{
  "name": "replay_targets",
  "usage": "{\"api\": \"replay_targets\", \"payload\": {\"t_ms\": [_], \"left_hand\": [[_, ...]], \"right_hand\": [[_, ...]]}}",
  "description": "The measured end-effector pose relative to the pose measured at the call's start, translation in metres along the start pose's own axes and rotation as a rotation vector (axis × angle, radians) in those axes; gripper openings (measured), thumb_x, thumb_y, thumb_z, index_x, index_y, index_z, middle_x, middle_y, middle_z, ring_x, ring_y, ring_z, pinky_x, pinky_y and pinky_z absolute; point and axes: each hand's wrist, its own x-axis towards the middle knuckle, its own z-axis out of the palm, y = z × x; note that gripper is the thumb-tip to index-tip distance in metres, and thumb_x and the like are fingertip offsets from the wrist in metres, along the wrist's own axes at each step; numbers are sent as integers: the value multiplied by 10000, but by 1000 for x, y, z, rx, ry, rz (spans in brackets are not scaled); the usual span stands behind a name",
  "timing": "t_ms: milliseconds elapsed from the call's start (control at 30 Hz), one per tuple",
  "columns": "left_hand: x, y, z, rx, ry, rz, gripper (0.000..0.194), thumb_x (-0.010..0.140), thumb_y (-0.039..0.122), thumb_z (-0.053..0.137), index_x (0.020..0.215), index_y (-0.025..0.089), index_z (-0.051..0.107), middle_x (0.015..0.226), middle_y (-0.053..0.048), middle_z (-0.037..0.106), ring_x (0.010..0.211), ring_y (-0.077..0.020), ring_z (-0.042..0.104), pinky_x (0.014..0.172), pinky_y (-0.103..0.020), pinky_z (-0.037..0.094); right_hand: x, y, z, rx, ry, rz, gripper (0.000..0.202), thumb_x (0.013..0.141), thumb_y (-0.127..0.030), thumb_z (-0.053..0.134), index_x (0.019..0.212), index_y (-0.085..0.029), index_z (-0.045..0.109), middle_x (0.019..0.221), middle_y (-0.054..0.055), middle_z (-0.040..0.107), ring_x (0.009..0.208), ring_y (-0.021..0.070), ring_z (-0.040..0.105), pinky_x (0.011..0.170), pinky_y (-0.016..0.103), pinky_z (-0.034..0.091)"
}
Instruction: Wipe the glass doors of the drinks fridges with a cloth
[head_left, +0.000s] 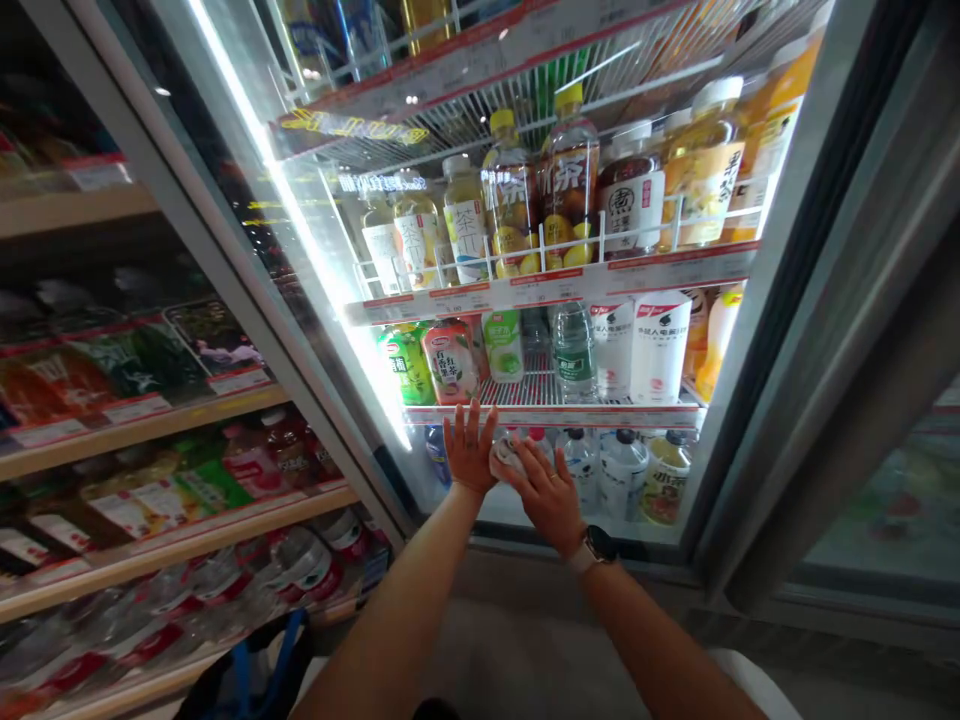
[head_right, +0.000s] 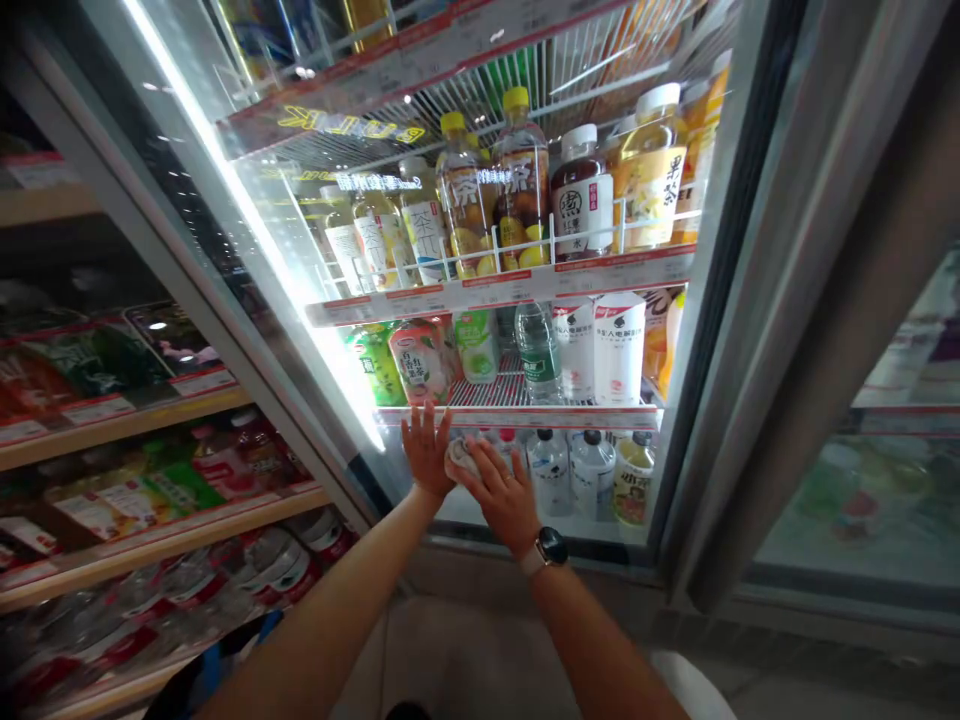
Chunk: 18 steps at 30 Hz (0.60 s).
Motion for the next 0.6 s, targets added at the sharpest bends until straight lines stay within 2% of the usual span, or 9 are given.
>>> {"api": "replay_targets", "payload": {"t_ms": [100, 167, 233, 333, 400, 500, 600], "left_hand": [[1, 0, -1, -8, -14, 0, 565, 965, 345, 358, 1514, 235, 276, 1571, -97, 297, 1481, -242, 184, 1210, -482, 147], [2, 1, -2, -26, -21, 0, 568, 966, 344, 347, 1516, 225, 270, 1589, -87, 248, 1486, -247, 161, 1212, -476, 139], [3, 2, -3, -29, -24, -4, 575, 962, 336, 356, 1518, 225, 262, 1596, -76, 229, 1489, -247, 146, 1213, -470, 136], [2, 3, -3, -21, -28, -11, 590, 951, 326, 373, 1520, 232, 252, 1584, -79, 271, 1485, -249, 166, 1208, -479, 146], [3, 3, -3, -38, -25, -15, 596, 942, 318, 393, 1517, 233, 261, 1574, -86, 294, 1480, -250, 185, 1208, -479, 141], [5, 4, -4, -75, -10, -15, 594, 941, 307, 408, 1514, 229, 270, 1583, -81, 268, 1484, -241, 170, 1215, -456, 119], [9, 5, -6, -73, -5, -6, 586, 953, 302, 379, 1520, 228, 250, 1607, -49, 192, 1491, -232, 131, 1218, -437, 109]], "right_hand": [[8, 11, -12, -40, -5, -27, 488, 910, -65, 488, 1305, -340, 570, 1392, 38, 572, 1343, 133, 466, 1224, 405, 83], [19, 23, -25, -86, 36, 21, 491, 907, -83, 509, 1327, -334, 553, 1415, 47, 549, 1366, 147, 439, 1226, 412, 75], [30, 38, -41, -126, 122, 104, 518, 903, -80, 507, 1366, -313, 519, 1468, 62, 490, 1400, 172, 391, 1225, 421, 111], [46, 65, -65, -155, 287, 227, 581, 901, -64, 469, 1439, -281, 432, 1560, 83, 342, 1440, 233, 315, 1208, 473, 197], [53, 81, -77, -157, 388, 292, 587, 901, -105, 506, 1457, -261, 406, 1577, 99, 300, 1445, 280, 299, 1191, 518, 237], [57, 92, -82, -131, 461, 331, 609, 890, -198, 589, 1466, -229, 394, 1561, 129, 328, 1428, 320, 329, 1168, 543, 288], [53, 83, -71, -109, 436, 318, 591, 915, -190, 532, 1481, -230, 365, 1540, 131, 369, 1417, 321, 350, 1154, 561, 311]]}}
